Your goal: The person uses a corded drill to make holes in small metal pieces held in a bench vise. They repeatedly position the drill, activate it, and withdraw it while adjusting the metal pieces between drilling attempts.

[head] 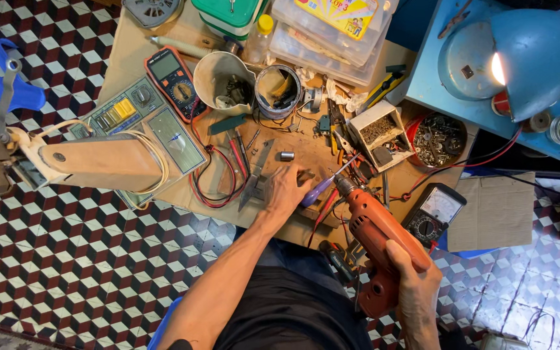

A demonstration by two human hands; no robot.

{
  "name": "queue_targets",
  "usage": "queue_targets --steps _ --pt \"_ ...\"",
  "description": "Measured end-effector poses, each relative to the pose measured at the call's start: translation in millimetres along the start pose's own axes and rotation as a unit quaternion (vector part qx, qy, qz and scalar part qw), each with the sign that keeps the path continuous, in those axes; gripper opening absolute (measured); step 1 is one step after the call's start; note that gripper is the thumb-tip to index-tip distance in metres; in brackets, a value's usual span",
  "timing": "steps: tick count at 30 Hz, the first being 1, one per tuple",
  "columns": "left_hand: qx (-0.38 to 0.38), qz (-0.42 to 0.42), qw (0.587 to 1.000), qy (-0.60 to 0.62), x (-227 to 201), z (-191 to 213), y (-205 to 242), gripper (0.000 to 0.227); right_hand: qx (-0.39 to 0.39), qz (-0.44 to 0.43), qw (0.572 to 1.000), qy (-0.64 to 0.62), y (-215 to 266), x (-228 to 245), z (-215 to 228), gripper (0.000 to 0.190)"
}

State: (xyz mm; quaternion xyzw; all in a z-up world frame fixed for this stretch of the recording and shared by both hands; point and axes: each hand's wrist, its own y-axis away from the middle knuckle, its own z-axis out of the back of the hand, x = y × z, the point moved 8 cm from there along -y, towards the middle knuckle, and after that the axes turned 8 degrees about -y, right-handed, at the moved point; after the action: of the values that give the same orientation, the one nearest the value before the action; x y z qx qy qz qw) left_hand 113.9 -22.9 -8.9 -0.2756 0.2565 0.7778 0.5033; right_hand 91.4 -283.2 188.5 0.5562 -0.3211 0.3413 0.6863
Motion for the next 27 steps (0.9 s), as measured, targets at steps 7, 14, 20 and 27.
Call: queue_targets --steps 7,14,20,27 --pt "-0.040 -0.067 0.995 0.060 15 21 10 0.034 0.007 -0.022 0.990 0.139 -5 -2 -11 0.054" --pt "-0.017 -0.088 0.994 0.065 9 37 11 0.037 0.055 0.023 0.981 0.186 -10 -1 -30 0.056" --pt "0.005 -0.074 0.995 0.070 8 38 9 0.035 0.037 0.007 0.982 0.184 -8 -4 -27 0.058" --pt "0.005 -0.083 0.995 0.058 7 37 10 0.034 0.001 -0.032 0.979 0.202 -6 -8 -18 0.061"
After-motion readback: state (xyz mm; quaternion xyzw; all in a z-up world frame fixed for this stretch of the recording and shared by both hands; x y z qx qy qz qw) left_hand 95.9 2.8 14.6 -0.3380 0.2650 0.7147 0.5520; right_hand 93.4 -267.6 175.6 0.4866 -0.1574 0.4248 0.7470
